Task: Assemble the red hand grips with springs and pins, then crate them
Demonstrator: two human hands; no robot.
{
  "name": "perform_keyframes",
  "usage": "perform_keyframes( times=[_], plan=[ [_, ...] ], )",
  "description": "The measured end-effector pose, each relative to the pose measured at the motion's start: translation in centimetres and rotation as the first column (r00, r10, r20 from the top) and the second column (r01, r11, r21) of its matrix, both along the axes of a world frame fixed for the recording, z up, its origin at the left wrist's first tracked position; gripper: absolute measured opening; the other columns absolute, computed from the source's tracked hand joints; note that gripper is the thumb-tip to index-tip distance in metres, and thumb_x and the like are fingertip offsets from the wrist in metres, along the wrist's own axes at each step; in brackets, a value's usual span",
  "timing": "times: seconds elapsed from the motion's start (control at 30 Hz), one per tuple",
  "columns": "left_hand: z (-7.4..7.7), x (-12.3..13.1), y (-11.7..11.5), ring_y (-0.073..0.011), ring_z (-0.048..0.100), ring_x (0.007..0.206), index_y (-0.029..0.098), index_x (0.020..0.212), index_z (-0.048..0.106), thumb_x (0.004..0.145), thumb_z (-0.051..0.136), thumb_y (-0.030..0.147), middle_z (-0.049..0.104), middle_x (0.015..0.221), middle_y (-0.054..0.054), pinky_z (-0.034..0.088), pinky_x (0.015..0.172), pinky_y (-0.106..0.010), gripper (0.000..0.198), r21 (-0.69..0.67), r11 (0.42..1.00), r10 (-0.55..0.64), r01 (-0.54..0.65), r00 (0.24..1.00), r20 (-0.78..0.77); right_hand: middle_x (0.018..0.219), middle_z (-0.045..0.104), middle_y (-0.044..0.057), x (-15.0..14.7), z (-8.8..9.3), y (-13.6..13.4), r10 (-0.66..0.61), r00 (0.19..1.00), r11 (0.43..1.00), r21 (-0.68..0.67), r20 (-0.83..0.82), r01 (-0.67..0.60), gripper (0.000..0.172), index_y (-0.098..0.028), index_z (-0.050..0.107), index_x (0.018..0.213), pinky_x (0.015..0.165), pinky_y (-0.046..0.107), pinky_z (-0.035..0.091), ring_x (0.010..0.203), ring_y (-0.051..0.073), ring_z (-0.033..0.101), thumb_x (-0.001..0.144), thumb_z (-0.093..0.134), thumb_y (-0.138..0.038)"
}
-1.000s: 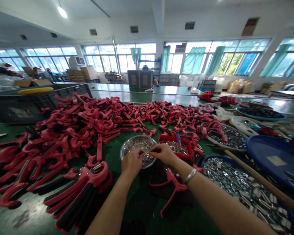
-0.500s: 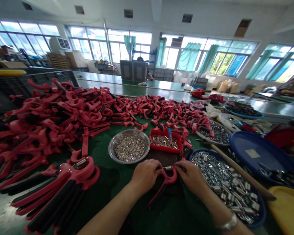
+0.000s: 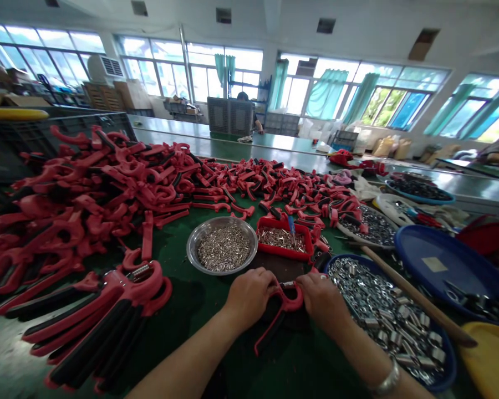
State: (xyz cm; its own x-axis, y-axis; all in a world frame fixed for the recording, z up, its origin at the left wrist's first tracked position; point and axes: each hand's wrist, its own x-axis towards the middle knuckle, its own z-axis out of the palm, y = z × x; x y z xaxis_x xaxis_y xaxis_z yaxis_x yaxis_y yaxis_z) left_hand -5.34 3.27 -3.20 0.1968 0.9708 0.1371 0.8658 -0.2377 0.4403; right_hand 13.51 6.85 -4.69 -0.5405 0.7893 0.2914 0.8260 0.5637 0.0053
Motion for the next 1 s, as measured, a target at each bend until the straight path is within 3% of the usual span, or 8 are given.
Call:
perform_keyframes(
  times=[0.2, 0.3, 0.43, 0.57, 0.7, 0.77, 0.87, 1.0],
  plan=[
    [0.1, 0.1, -0.2, -0.0162, 0.055, 0.082, 0.021, 0.087, 0.059, 0.084, 0.048, 0.031, 0.061, 0.088, -0.001, 0.039, 0.066, -0.025, 0.015, 0.004, 1.000, 0.003, -0.003, 1.000, -0.031, 0.083, 0.062, 0.010, -0.3, 0.5, 0.0, 0.081, 0.974, 0.996, 0.009, 0.213, -0.085, 0.026, -0.014, 0.063, 0.086, 0.069, 0.030, 0.044, 0.077, 0.022, 0.056, 0.073, 0.046, 0.002],
    [0.2, 0.0, -0.2, -0.0166, 0.055, 0.082, 0.020, 0.084, 0.061, 0.083, 0.050, 0.030, 0.062, 0.087, -0.002, 0.038, 0.067, -0.025, 0.014, 0.025, 1.000, 0.007, -0.009, 0.997, 0.081, 0.085, 0.064, 0.009, 0.2, 1.3, 0.3, 0.155, 0.962, 0.988, -0.033, 0.223, -0.152, 0.027, -0.015, 0.064, 0.086, 0.073, 0.030, 0.045, 0.081, 0.021, 0.058, 0.072, 0.048, 0.001],
    [0.6, 0.0, 0.0, -0.0134, 0.054, 0.072, 0.019, 0.082, 0.061, 0.082, 0.050, 0.033, 0.062, 0.077, 0.000, 0.038, 0.063, -0.022, 0.019, -0.037, 0.999, 0.003, 0.015, 0.894, 0.447, 0.091, 0.065, 0.008, 0.5, 2.5, 0.0, 0.116, 0.982, 0.985, -0.107, -0.150, -0.132, 0.025, -0.016, 0.062, 0.102, 0.071, 0.029, 0.048, 0.081, 0.019, 0.060, 0.083, 0.045, -0.015],
    [1.5, 0.5, 0.3, -0.0085, 0.045, 0.054, 0.014, 0.074, 0.058, 0.078, 0.052, 0.045, 0.054, 0.061, 0.003, 0.032, 0.050, -0.019, 0.032, -0.218, 0.967, 0.073, 0.135, 0.671, 0.738, 0.083, 0.067, 0.005, -0.9, 3.4, -1.1, -0.066, 0.703, 0.928, -0.302, -0.709, -0.217, 0.023, -0.018, 0.066, 0.089, 0.069, 0.029, 0.049, 0.076, 0.018, 0.061, 0.083, 0.051, -0.034],
    [2.0, 1.0, 0.1, -0.0043, 0.032, 0.044, 0.014, 0.070, 0.052, 0.070, 0.056, 0.056, 0.044, 0.054, 0.006, 0.023, 0.042, -0.018, 0.042, -0.399, 0.877, 0.263, 0.269, 0.427, 0.865, 0.077, 0.067, 0.004, -2.7, 3.6, -1.7, -0.237, 0.486, 0.775, -0.465, -0.842, -0.428, 0.023, -0.017, 0.067, 0.084, 0.066, 0.028, 0.049, 0.072, 0.017, 0.060, 0.077, 0.059, -0.037],
    [2.1, 1.1, -0.1, -0.0033, 0.028, 0.042, 0.014, 0.070, 0.049, 0.067, 0.056, 0.059, 0.041, 0.052, 0.008, 0.019, 0.040, -0.017, 0.045, -0.449, 0.842, 0.343, 0.299, 0.345, 0.874, 0.076, 0.067, 0.004, -3.1, 3.3, -1.9, -0.269, 0.428, 0.775, -0.457, -0.863, -0.436, 0.021, -0.017, 0.067, 0.082, 0.066, 0.028, 0.048, 0.072, 0.016, 0.059, 0.074, 0.063, -0.036],
    [2.1, 0.8, -0.5, -0.0030, 0.028, 0.042, 0.015, 0.071, 0.048, 0.066, 0.057, 0.059, 0.040, 0.053, 0.008, 0.017, 0.039, -0.017, 0.046, -0.476, 0.823, 0.363, 0.311, 0.355, 0.861, 0.077, 0.066, 0.003, -3.1, 3.0, -2.1, -0.264, 0.386, 0.787, -0.429, -0.884, -0.443, 0.019, -0.017, 0.067, 0.082, 0.067, 0.026, 0.047, 0.072, 0.015, 0.058, 0.072, 0.066, -0.033],
    [2.1, 0.3, -0.7, -0.0021, 0.028, 0.042, 0.014, 0.070, 0.048, 0.065, 0.059, 0.059, 0.041, 0.055, 0.007, 0.015, 0.038, -0.017, 0.047, -0.516, 0.765, 0.350, 0.386, 0.424, 0.835, 0.077, 0.066, 0.003, -2.7, 3.2, -2.5, -0.293, 0.408, 0.645, -0.494, -0.865, -0.583, 0.023, -0.017, 0.067, 0.087, 0.067, 0.027, 0.048, 0.073, 0.016, 0.060, 0.071, 0.067, -0.034]
  ],
)
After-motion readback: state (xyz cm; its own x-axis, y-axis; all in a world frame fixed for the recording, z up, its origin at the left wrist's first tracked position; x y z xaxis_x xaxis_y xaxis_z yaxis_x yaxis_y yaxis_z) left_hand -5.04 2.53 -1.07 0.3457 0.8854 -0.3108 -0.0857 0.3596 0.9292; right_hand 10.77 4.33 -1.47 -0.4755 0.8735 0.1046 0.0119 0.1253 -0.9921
